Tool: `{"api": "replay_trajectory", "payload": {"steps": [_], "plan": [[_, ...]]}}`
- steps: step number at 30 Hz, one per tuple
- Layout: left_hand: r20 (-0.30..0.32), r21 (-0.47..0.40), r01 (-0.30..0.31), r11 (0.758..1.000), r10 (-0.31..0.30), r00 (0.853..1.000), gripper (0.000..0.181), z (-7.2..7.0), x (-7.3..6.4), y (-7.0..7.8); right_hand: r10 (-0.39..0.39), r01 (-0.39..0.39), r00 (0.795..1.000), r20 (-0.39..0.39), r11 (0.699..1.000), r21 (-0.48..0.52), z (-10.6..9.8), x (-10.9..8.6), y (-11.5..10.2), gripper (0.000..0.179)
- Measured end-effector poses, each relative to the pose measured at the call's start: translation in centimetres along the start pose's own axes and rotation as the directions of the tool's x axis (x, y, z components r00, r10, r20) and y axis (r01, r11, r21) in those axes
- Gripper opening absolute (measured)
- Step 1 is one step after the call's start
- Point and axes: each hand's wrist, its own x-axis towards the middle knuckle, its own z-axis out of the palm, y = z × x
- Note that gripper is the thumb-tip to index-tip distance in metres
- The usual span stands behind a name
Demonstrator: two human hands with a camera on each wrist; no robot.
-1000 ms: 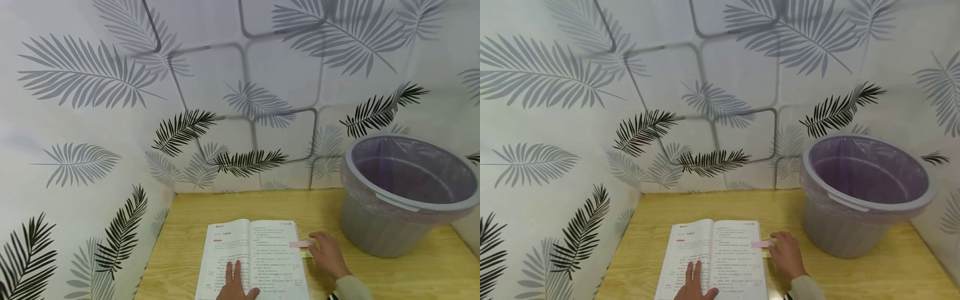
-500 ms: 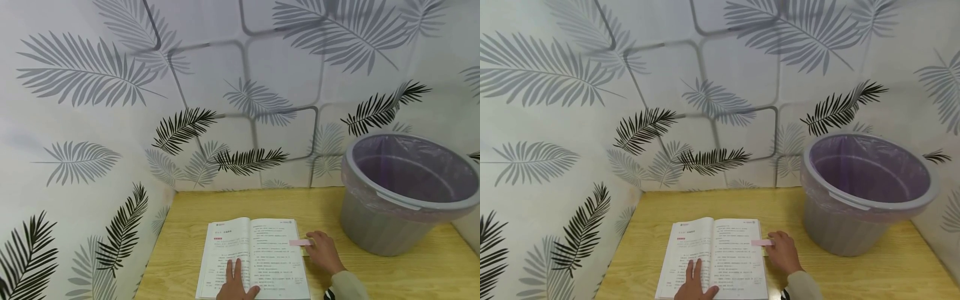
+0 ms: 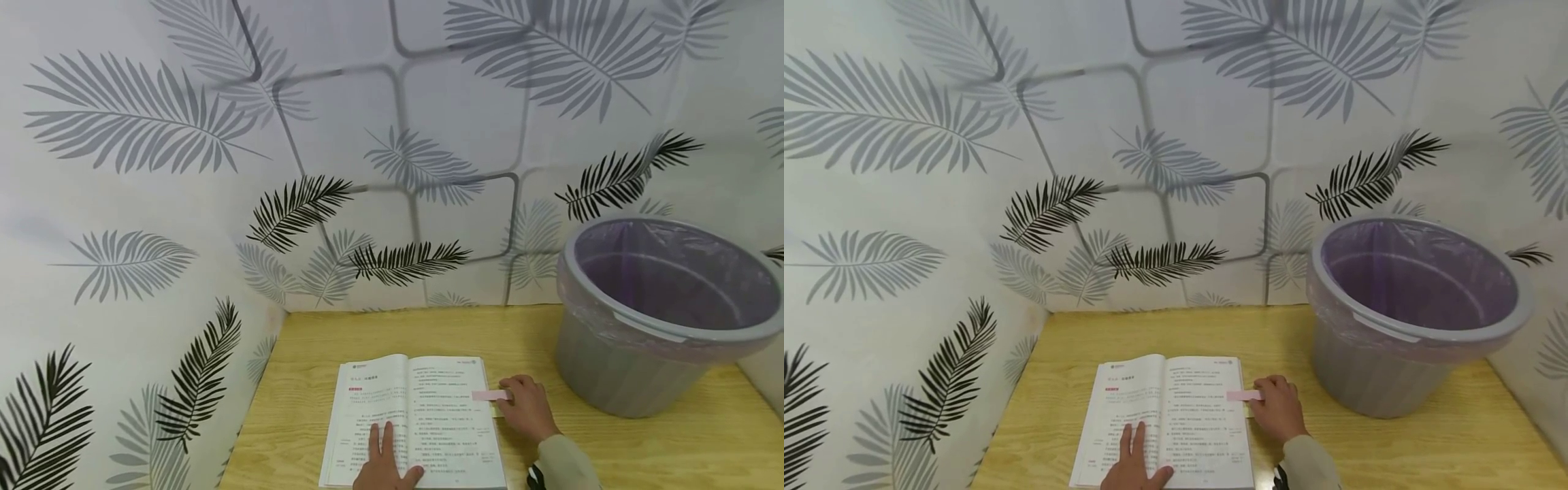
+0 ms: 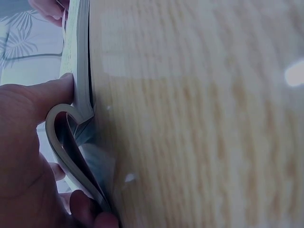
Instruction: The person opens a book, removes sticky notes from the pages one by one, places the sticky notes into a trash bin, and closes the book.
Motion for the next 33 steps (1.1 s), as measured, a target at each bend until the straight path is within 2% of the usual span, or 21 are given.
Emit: {"api": "replay_trajectory", "payload": {"steps": [6,10,13,18,22,27,33], "plan": [[-0.017,0.022,0.028,0.999,-0.028,0.999,0.101,0.1,0.1,0.2,0.042,-0.044,0.998,0.046,0.999,0.027,-0.1,0.3,0.0,0.037],[-0.025,0.028,0.039,0.999,-0.038,0.999,0.1,0.1,0.1,0.3,0.098,-0.105,0.989,0.114,0.993,0.056,-0.1,0.9,0.3,0.04],[-0.03,0.025,0.043,0.999,-0.042,0.999,0.1,0.1,0.0,0.4,0.12,-0.13,0.983,0.136,0.989,0.067,0.1,1.4,0.8,0.04],[-0.017,-0.01,0.007,1.0,-0.007,1.0,0.101,0.1,-0.2,0.0,0.102,-0.112,0.985,0.142,0.991,0.067,0.5,1.8,1.5,0.037],[-0.001,-0.007,-0.022,1.0,0.022,1.0,0.104,0.3,-0.4,-0.4,0.108,-0.121,0.984,0.144,0.989,0.088,0.6,1.6,1.7,0.031],[-0.032,0.008,0.006,1.0,-0.006,0.999,0.102,0.4,-0.3,-0.2,0.116,-0.132,0.985,0.128,0.983,0.128,0.4,1.5,1.4,0.024],[-0.047,0.029,0.037,0.999,-0.035,0.998,0.101,0.5,-0.2,0.2,0.113,-0.132,0.986,0.121,0.978,0.163,0.0,1.5,1.6,0.026]]}}
